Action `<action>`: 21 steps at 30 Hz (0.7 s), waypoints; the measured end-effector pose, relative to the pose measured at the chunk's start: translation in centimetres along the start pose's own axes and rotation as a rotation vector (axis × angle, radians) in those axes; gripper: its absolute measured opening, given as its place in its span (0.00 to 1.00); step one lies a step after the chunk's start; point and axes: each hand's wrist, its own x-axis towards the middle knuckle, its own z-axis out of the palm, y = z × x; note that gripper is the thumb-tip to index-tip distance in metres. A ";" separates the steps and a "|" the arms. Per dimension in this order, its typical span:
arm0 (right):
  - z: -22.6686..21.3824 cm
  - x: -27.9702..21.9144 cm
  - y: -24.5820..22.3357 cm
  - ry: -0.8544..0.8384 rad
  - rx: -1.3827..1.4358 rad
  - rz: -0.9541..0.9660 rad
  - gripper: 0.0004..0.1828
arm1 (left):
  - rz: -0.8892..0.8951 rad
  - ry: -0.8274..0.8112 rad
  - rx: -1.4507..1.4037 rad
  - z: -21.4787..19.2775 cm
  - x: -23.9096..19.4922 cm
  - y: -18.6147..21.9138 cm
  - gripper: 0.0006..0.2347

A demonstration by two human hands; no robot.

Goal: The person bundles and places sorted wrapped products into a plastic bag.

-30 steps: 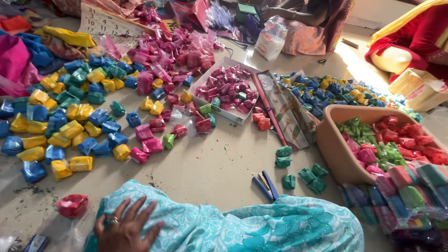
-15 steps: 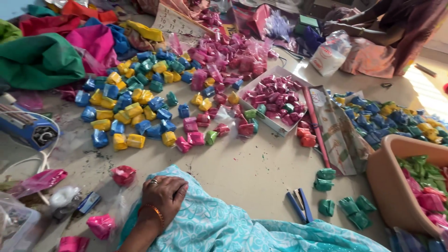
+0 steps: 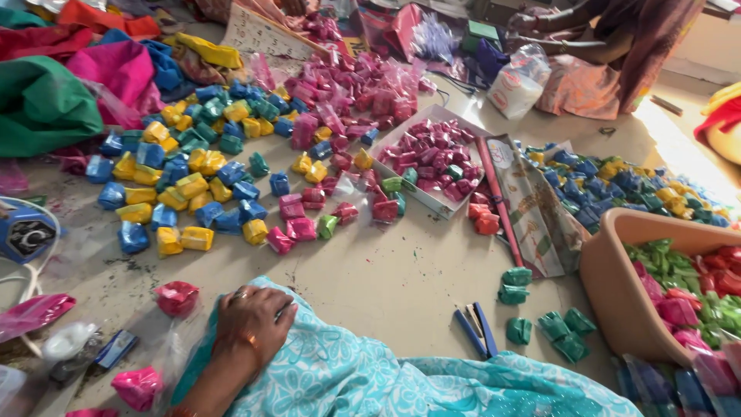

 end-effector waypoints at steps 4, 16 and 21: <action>4.7 -2.6 1.7 -0.013 -0.178 -0.032 0.04 | -0.032 -0.460 0.309 0.4 3.3 5.3 0.16; 30.6 4.3 -7.8 -0.503 -0.129 0.833 0.13 | -0.020 -0.956 0.326 11.4 6.3 7.2 0.14; 33.7 4.6 -4.4 -0.465 -0.314 0.812 0.19 | 0.040 -0.937 0.239 12.8 6.5 7.2 0.14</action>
